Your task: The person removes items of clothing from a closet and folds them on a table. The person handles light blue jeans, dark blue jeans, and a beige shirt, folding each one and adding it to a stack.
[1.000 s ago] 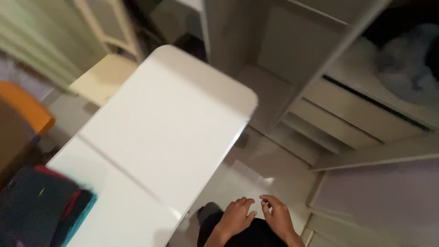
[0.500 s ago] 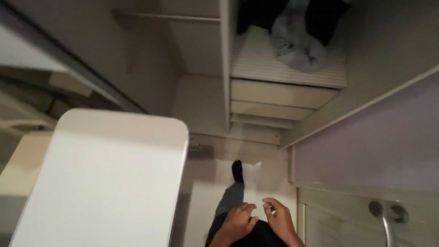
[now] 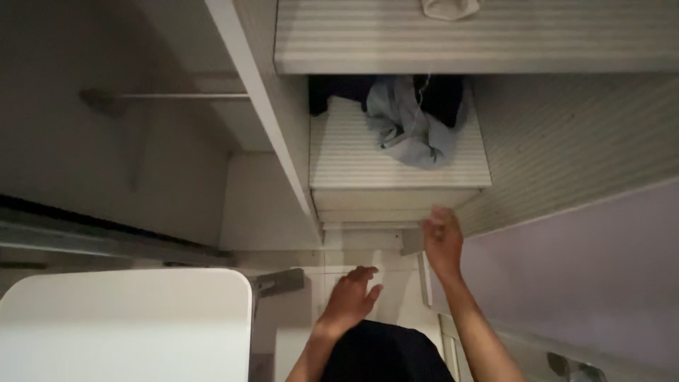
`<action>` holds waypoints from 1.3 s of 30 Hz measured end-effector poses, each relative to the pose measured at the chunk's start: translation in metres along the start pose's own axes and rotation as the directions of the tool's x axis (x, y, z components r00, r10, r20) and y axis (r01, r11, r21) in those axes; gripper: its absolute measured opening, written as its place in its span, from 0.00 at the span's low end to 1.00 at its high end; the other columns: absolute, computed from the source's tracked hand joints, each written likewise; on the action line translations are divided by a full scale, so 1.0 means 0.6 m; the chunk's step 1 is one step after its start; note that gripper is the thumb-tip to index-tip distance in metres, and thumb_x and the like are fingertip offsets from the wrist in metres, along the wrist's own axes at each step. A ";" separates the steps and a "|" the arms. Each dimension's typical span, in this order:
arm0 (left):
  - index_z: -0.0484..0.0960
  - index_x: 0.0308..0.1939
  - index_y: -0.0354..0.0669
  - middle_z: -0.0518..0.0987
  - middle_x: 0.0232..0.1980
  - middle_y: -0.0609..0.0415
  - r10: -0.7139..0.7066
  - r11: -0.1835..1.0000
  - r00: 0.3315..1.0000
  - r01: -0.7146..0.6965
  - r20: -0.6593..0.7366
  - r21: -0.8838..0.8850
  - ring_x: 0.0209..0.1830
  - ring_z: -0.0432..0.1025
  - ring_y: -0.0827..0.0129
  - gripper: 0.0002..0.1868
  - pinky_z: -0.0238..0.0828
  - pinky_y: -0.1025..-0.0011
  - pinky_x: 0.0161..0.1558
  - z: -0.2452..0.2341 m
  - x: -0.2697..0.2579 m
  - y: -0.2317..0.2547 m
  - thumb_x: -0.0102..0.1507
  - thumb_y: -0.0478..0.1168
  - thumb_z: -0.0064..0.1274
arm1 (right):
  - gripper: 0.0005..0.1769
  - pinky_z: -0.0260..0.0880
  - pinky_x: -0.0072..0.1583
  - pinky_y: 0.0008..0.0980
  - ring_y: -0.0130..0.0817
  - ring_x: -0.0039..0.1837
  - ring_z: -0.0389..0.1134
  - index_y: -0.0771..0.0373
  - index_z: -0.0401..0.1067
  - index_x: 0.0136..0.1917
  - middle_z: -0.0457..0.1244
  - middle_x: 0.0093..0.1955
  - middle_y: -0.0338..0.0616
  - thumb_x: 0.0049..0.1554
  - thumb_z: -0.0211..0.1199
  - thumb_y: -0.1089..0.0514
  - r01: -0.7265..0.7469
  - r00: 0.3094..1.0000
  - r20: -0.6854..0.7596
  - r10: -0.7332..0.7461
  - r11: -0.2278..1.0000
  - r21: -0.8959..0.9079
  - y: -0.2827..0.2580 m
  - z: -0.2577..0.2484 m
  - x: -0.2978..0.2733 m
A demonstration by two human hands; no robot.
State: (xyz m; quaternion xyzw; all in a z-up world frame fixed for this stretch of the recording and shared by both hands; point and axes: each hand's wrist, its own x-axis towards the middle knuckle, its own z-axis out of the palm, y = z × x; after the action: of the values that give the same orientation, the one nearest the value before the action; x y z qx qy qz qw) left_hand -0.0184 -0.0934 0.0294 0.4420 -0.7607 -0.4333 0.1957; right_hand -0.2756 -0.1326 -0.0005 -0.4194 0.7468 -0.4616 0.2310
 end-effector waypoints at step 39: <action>0.66 0.69 0.39 0.79 0.59 0.50 -0.490 0.564 0.831 0.071 -0.264 -0.823 0.56 0.75 0.63 0.37 0.70 0.70 0.58 -0.021 0.135 0.098 0.53 0.29 0.51 | 0.27 0.54 0.66 0.58 0.61 0.66 0.57 0.68 0.77 0.57 0.58 0.64 0.67 0.44 0.74 0.56 0.541 0.836 0.245 -0.492 0.660 -0.521 -0.169 0.032 0.129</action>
State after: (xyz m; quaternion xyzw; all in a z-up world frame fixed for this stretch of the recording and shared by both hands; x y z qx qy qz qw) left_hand -0.0829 -0.1539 0.0785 0.5199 -0.3383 -0.6277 0.4704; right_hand -0.2615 -0.2294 0.0831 -0.6819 0.6891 -0.2449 -0.0150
